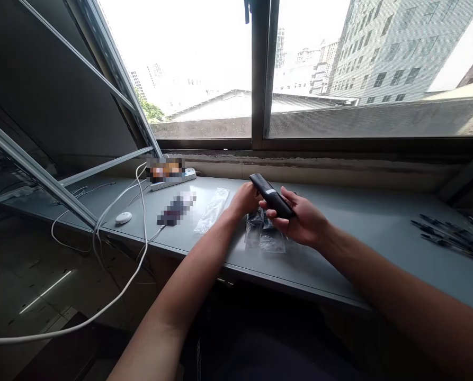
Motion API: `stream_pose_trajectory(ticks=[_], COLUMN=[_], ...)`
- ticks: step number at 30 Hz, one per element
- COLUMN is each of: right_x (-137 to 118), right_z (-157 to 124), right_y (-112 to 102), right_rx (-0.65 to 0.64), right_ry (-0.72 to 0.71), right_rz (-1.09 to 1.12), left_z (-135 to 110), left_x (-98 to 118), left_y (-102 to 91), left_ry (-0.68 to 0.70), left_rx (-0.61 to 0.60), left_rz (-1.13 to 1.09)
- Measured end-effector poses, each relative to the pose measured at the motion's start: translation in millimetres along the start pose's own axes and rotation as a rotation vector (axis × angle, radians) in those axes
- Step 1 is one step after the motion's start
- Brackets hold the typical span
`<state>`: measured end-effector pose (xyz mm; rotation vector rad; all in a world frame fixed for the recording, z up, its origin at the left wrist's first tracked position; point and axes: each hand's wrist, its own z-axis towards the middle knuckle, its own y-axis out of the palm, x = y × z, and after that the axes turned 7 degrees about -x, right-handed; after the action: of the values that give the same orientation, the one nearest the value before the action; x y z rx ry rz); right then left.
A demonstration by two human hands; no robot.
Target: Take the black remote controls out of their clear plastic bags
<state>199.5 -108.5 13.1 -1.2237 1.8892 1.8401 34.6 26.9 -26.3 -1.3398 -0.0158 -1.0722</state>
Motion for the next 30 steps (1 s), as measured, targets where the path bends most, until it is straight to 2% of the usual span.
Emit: stream_pose_trajectory(ticks=[4,7,15,19,22,26,30], right_x=[0.2,0.9,6.7,11.3,14.5,15.5,13.7], right_z=[0.4,0.3,0.2,3.3,3.9,-0.8,-5.8], right_y=[-3.6,-4.6,-4.6,-13.6,-16.1,-6.5,6.1], right_rx=[-0.058,-0.093,-0.057,-0.013,-0.018,0.005,-0.025], right_ry=[0.006,-0.038,-0.089,-0.221,-0.372,-0.547,-0.701], right_rz=[0.006,-0.011,-0.152,-0.408,-0.647,-0.912,-1.039], left_z=[1.6,2.3,3.0,4.5,3.2,-1.3,-3.3], left_x=[-4.5,-7.8,-11.0,-11.6,-8.3,-0.2,2.6], left_y=[2.6,4.2,6.0,5.9,3.4,-3.9,-9.0], left_ry=[0.127,0.148,0.182,0.172,0.16,0.114,0.052], left_rx=[0.026,0.032,0.054,0.04,0.015,-0.006,0.013], left_rz=[0.108,0.121,0.107,0.107,0.084,0.068,0.078])
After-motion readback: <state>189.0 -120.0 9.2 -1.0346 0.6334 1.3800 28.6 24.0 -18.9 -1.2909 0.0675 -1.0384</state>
